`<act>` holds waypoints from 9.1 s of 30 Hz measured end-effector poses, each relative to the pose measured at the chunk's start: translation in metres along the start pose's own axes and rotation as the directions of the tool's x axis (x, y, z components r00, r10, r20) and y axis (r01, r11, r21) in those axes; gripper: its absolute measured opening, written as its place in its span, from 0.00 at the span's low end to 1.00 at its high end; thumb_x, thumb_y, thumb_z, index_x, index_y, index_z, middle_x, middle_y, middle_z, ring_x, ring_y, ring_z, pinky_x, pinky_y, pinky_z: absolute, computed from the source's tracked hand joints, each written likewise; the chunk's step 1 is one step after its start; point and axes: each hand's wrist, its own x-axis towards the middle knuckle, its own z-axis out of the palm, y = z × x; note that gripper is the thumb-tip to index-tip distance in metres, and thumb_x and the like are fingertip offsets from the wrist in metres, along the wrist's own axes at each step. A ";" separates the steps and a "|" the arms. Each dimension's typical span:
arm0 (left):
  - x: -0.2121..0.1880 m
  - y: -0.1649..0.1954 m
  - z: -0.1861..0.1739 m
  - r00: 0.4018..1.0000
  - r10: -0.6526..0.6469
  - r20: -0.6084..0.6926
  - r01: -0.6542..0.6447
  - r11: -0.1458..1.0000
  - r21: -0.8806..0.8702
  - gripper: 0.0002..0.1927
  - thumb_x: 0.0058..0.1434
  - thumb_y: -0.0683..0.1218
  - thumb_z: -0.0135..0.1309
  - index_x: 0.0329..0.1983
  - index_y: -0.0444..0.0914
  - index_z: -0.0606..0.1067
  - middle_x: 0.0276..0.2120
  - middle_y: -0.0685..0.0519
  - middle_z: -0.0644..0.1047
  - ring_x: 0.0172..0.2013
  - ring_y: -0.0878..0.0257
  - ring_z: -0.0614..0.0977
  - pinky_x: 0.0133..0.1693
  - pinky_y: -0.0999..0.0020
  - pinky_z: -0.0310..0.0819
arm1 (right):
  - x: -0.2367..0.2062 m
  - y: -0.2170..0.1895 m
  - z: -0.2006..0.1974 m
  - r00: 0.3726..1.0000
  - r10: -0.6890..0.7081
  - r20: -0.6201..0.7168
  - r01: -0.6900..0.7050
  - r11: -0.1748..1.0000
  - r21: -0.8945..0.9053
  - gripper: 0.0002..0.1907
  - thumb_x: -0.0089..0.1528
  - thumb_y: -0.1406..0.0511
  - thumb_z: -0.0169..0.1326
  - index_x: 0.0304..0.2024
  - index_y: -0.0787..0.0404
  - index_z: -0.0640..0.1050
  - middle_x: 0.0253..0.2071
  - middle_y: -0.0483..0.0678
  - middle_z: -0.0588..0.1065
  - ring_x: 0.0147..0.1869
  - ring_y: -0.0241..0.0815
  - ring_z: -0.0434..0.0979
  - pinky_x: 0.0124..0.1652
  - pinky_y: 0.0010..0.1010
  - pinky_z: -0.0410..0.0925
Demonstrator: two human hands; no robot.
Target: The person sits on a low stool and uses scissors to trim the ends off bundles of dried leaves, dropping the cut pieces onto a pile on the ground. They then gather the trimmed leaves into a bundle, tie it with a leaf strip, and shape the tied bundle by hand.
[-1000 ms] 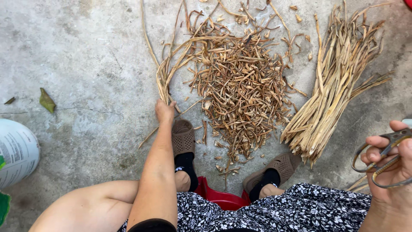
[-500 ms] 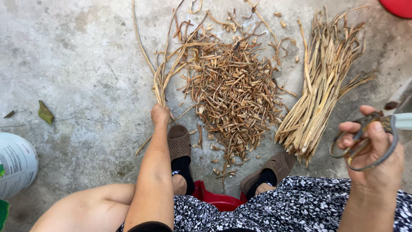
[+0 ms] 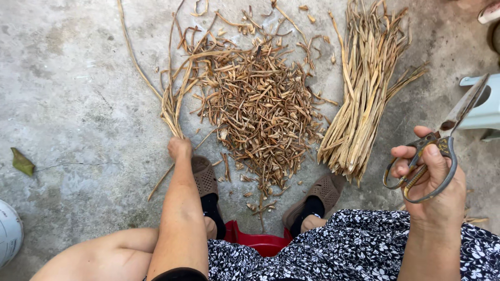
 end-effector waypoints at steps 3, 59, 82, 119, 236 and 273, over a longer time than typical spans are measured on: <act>0.012 0.016 -0.008 0.999 -0.026 -0.035 0.021 0.993 -0.113 0.17 0.60 0.52 0.66 0.42 0.33 0.82 0.40 0.38 0.82 0.41 0.47 0.84 0.45 0.55 0.77 | 0.002 -0.002 -0.001 1.000 0.003 -0.002 -0.003 1.000 -0.002 0.18 0.77 0.65 0.53 0.64 0.71 0.69 0.45 0.65 0.77 0.38 0.44 0.75 0.44 0.37 0.70; -0.249 0.212 -0.118 0.429 0.746 0.510 0.406 0.345 -0.846 0.17 0.68 0.54 0.53 0.43 0.33 0.75 0.33 0.48 0.81 0.34 0.56 0.85 0.38 0.61 0.83 | 0.024 0.056 0.158 0.940 -0.089 0.330 0.140 0.981 -0.136 0.18 0.61 0.74 0.62 0.51 0.60 0.72 0.40 0.45 0.79 0.31 0.31 0.75 0.30 0.21 0.71; -0.284 0.205 -0.135 0.247 0.668 0.702 -0.051 0.733 -0.678 0.35 0.69 0.71 0.33 0.49 0.40 0.78 0.44 0.44 0.82 0.47 0.55 0.83 0.49 0.59 0.79 | 0.029 0.048 0.152 0.820 -0.505 0.269 0.571 0.741 -0.353 0.18 0.63 0.72 0.63 0.53 0.59 0.71 0.49 0.50 0.80 0.49 0.39 0.81 0.44 0.28 0.75; -0.289 0.175 -0.133 0.233 0.888 0.397 -0.513 0.459 -0.726 0.26 0.61 0.49 0.60 0.61 0.39 0.70 0.30 0.56 0.76 0.25 0.70 0.75 0.29 0.66 0.75 | 0.039 0.036 0.132 0.922 -0.380 0.080 0.370 0.922 0.117 0.23 0.63 0.77 0.63 0.58 0.64 0.71 0.45 0.43 0.76 0.48 0.33 0.77 0.48 0.25 0.74; -0.249 0.177 -0.150 0.114 0.820 0.560 0.412 0.474 -0.778 0.19 0.64 0.45 0.58 0.56 0.33 0.76 0.33 0.55 0.77 0.26 0.72 0.68 0.30 0.78 0.64 | 0.015 0.039 0.137 0.889 -0.275 0.366 0.338 0.934 -0.119 0.24 0.63 0.69 0.64 0.60 0.59 0.72 0.48 0.42 0.77 0.45 0.28 0.70 0.47 0.19 0.68; -0.284 0.178 -0.145 0.394 0.896 -0.204 -0.718 0.162 -0.677 0.07 0.66 0.41 0.61 0.44 0.36 0.75 0.31 0.57 0.79 0.30 0.73 0.78 0.32 0.75 0.75 | 0.002 0.023 0.161 0.854 -0.343 0.391 0.518 0.507 -0.689 0.41 0.50 0.52 0.72 0.60 0.60 0.71 0.48 0.47 0.76 0.37 0.39 0.75 0.36 0.32 0.72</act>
